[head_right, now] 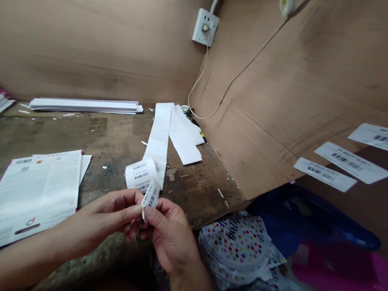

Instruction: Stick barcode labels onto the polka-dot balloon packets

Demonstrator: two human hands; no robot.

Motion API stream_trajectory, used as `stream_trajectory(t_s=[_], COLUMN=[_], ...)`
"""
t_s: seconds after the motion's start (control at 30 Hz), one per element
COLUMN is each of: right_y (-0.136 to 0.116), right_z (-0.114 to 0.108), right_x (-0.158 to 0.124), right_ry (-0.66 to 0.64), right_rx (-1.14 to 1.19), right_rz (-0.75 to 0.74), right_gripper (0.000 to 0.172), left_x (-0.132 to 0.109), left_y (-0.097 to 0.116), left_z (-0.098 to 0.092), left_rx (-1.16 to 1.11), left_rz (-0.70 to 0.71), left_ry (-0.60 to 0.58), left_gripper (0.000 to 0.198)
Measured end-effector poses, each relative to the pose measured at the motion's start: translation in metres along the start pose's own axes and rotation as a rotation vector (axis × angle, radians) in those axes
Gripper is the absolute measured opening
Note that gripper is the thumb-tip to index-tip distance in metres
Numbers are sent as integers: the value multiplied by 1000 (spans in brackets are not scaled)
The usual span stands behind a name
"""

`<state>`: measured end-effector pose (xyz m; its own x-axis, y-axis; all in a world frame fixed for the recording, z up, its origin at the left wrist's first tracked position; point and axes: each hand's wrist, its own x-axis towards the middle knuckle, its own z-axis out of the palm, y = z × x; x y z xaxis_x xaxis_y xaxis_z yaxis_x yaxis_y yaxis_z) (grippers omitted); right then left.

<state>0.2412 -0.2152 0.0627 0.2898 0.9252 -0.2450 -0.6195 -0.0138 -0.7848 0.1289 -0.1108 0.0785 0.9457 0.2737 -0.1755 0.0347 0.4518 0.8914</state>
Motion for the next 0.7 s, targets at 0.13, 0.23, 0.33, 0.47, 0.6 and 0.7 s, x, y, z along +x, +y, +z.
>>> stream_trajectory(t_s=[0.13,0.23,0.33,0.47,0.6,0.7], right_y=[-3,-7,-11,-11,-7,-3], right_z=[1,3,6,7,4,3], right_x=[-1,-4,-4,-2,0,0], right_ry=[109,141,165,227,217,222], right_rx=[-272,-607,-712,-582,-496,-480], right_rz=[-183,-350,-404,-382,-355,-362], right_gripper=[15,9,10,12,12,12], left_x=[-4,-11,-15,-10,-1,2], left_y=[7,16,22,15,4,1], left_z=[2,3,2,-1,-5,-3], left_rx=[161,583,930,507,160,146], left_rz=[-61,-35,129,26,-61,-30], left_ry=[78,179,322,288,101,148], left_gripper=[27,23,17,30,31,28])
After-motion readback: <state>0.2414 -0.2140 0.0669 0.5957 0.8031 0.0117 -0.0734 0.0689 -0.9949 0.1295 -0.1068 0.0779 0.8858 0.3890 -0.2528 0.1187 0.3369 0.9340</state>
